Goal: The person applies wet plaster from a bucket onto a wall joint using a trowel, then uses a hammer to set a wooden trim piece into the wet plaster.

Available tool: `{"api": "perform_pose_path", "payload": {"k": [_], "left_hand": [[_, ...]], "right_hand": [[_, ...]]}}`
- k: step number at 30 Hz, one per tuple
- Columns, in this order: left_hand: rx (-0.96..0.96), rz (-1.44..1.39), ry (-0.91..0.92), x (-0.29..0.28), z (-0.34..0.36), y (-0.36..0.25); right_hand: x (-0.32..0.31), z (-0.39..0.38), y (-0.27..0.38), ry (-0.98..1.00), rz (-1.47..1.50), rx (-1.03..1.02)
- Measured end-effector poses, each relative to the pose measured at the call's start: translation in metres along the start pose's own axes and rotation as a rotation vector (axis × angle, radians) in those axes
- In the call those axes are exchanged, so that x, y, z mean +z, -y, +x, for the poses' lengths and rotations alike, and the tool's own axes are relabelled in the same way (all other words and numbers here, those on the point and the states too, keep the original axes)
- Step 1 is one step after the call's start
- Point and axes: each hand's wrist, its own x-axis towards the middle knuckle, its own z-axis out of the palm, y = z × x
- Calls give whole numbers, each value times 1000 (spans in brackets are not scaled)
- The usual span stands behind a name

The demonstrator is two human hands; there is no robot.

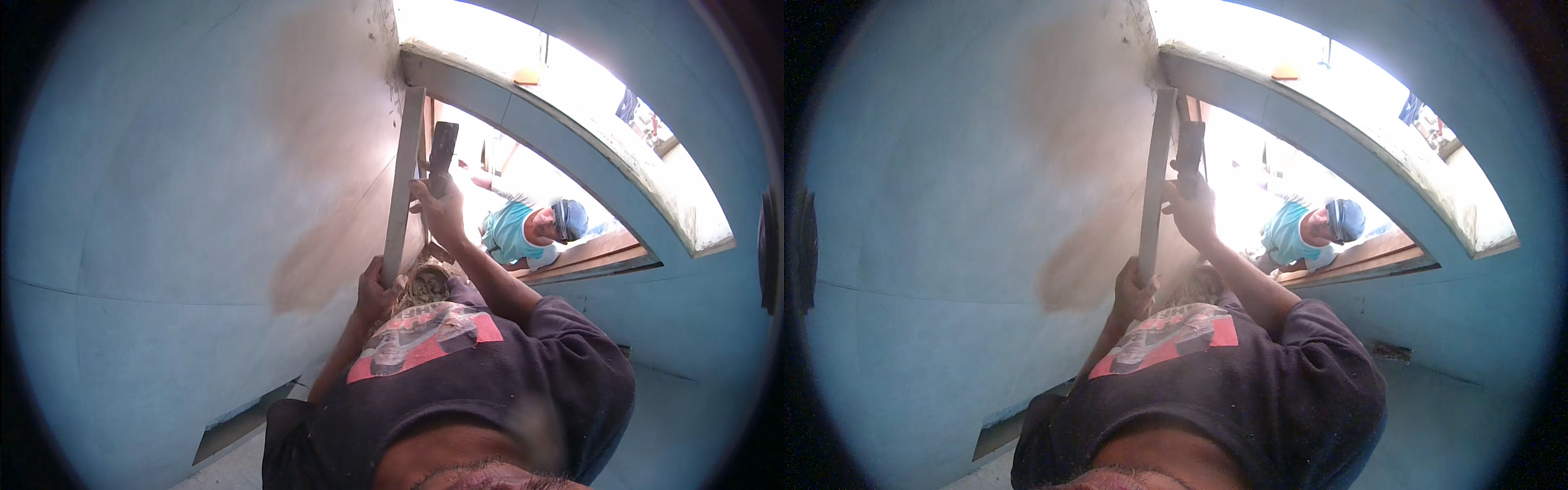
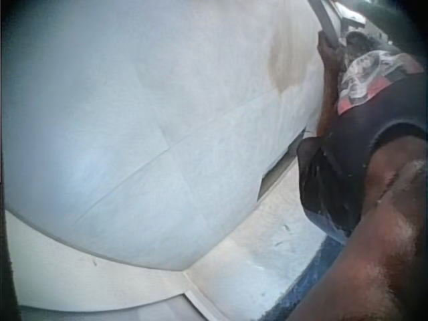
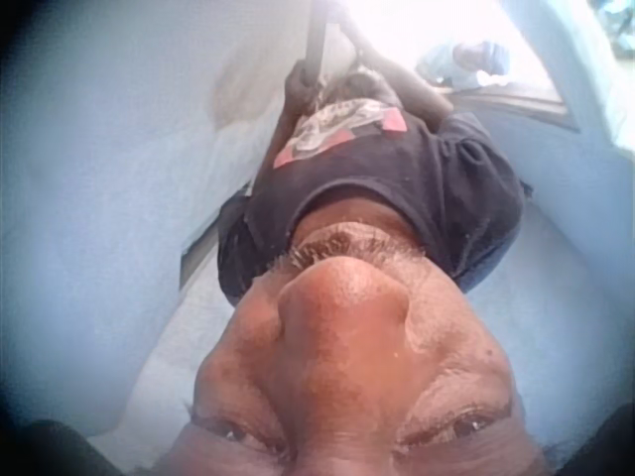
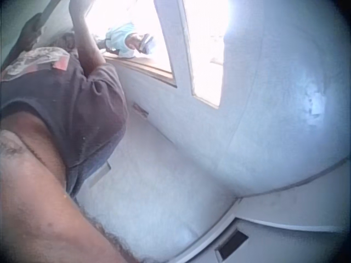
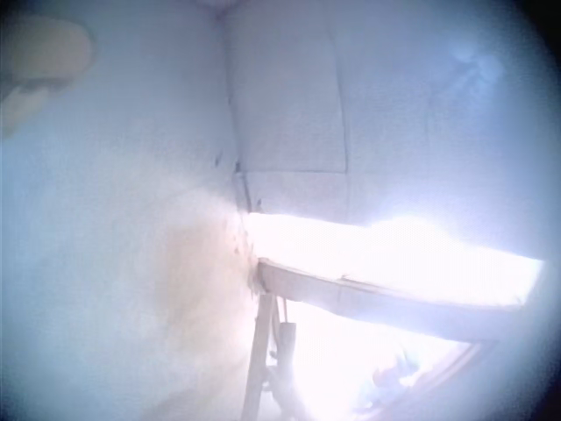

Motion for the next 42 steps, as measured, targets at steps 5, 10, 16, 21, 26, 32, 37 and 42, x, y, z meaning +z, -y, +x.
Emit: {"api": "perform_pose_path", "payload": {"k": [5, 10, 16, 21, 26, 32, 37, 42], "left_hand": [[149, 257, -83, 8, 16, -4], [139, 302, -126, 16, 27, -8], [232, 413, -193, 6, 33, -30], [301, 454, -230, 2, 39, -23], [249, 427, -224, 6, 47, -30], [222, 244, -298, 17, 80, -51], [309, -18, -369, 13, 117, -91], [319, -132, -387, 11, 114, -100]], "right_hand": [[-9, 47, 18, -10, 108, -139], [-25, 95, 50, 43, 46, -241], [-17, 118, 88, 94, 161, -279], [-21, 136, 97, 162, 86, -259], [-14, 132, 99, 232, 127, -300], [3, 105, 93, 363, 125, -255], [20, 75, 81, 489, 138, -184], [17, 75, 84, 618, -85, -96]]}}
